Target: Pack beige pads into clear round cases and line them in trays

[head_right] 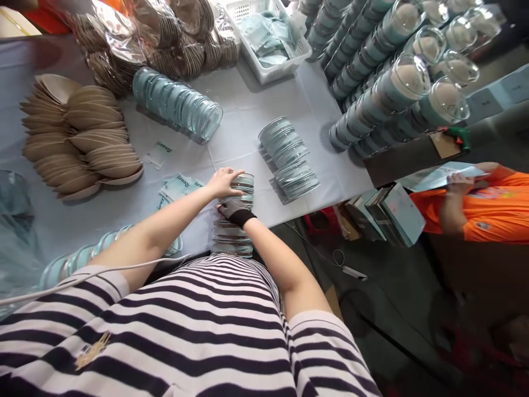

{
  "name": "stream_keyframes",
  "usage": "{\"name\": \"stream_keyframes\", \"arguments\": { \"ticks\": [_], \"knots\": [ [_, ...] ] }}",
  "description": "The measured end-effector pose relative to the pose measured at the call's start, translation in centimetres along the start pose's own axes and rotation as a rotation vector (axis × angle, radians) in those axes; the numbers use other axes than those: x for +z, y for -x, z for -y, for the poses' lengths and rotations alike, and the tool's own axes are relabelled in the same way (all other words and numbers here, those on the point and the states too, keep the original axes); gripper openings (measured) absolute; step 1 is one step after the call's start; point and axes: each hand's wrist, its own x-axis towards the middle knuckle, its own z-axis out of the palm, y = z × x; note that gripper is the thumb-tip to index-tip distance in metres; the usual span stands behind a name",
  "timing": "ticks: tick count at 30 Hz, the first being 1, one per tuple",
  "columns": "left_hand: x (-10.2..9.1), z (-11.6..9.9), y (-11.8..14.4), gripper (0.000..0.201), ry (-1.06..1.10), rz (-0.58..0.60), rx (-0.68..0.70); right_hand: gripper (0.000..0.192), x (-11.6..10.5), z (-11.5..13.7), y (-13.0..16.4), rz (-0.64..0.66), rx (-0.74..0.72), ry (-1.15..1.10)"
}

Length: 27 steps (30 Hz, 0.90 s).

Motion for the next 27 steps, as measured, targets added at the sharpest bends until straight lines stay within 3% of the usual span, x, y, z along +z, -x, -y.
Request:
{"name": "stream_keyframes", "arguments": {
  "ticks": [2,4,6,9,14,18,21,24,27],
  "knots": [
    [0.2,0.3,0.2,0.092,0.012,-0.004,-0.002,0.038,-0.5,-3.9,1.9,-0.050,0.086,-0.104],
    [0.4,0.6,0.3,0.094,0.019,0.000,-0.001,0.033,-0.1,-7.6,3.8,-0.018,0.251,-0.299],
    [0.5,0.7,0.3,0.096,0.018,0.006,0.002,0.029,1.1,-10.1,5.0,0.126,0.381,-0.521],
    [0.5,0.7,0.1,0.095,0.013,0.012,0.000,0.025,2.9,-11.3,5.2,0.319,0.410,-0.711],
    [0.2,0.5,0.1,0.094,0.009,0.026,-0.011,0.006,3.0,-10.7,3.9,0.497,0.417,-0.669],
    [-0.2,0.5,0.1,0.094,-0.001,0.044,-0.025,0.010,2.4,-11.0,5.2,0.460,0.381,-0.670],
    [-0.2,0.5,0.3,0.093,0.014,0.047,-0.012,0.013,1.7,-10.6,7.1,0.403,0.201,-0.712],
    [0.2,0.5,0.5,0.093,0.017,0.031,0.005,0.021,1.5,-7.3,7.6,0.358,0.066,-0.443],
    [0.5,0.2,0.4,0.092,0.022,0.011,0.013,0.026,2.8,-1.0,5.8,0.260,-0.001,0.068]
  ]
}}
